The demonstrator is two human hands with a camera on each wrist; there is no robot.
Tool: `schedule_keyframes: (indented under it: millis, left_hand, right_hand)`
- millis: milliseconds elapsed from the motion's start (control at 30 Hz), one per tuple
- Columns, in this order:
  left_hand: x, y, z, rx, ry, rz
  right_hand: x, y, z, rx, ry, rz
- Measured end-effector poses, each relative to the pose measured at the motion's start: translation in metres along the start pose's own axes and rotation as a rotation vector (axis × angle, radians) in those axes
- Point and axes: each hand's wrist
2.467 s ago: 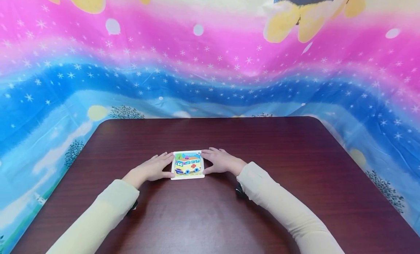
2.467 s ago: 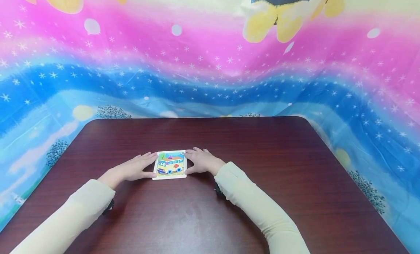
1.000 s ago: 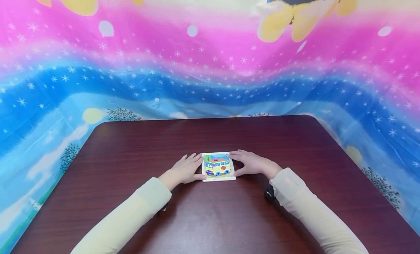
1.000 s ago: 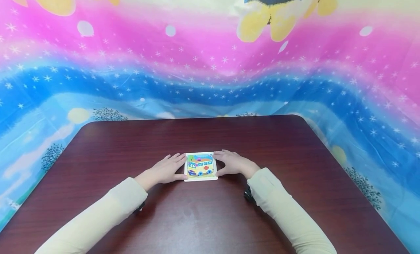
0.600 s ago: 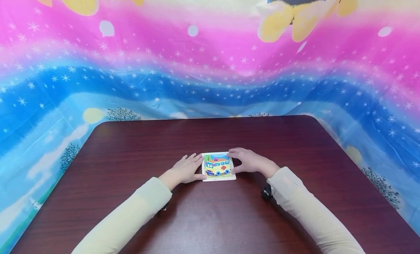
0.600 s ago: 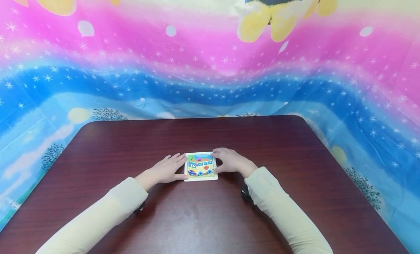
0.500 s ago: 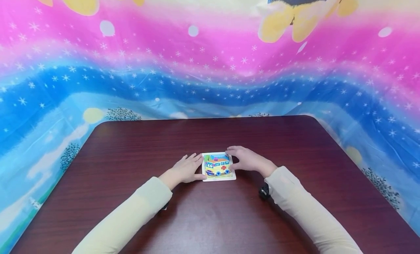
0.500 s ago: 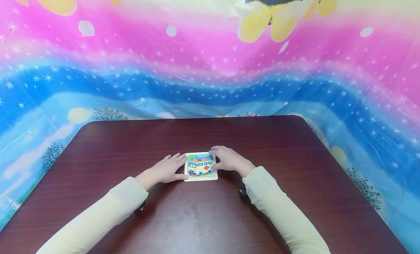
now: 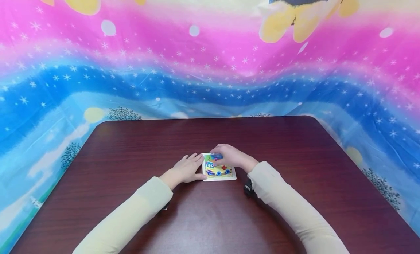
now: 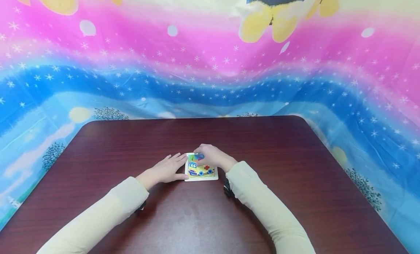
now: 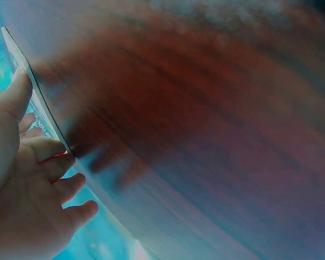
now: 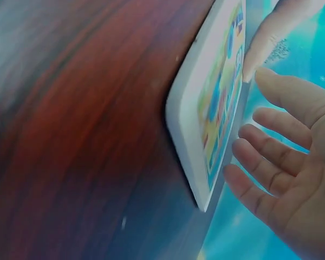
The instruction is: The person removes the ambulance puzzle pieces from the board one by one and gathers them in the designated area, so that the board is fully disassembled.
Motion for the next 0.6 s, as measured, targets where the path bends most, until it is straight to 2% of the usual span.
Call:
schedule_keyframes:
  millis: [333,600]
  left_hand:
    - [0.002,0.002,0.001,0.008,-0.001,-0.002]
    - [0.001,0.001,0.001,0.013,-0.006,0.004]
  right_hand:
    - [0.011,0.006,0.007,-0.071,0.009,0.018]
    - [0.014,0.004,0.011,-0.064,0.058,0.038]
Point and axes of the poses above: each hand's wrist, its own x-axis towards the middle knuckle, its own y-axis out of the palm, z = x × y, and after that the axes turned 5 degrees about -y, right-handed
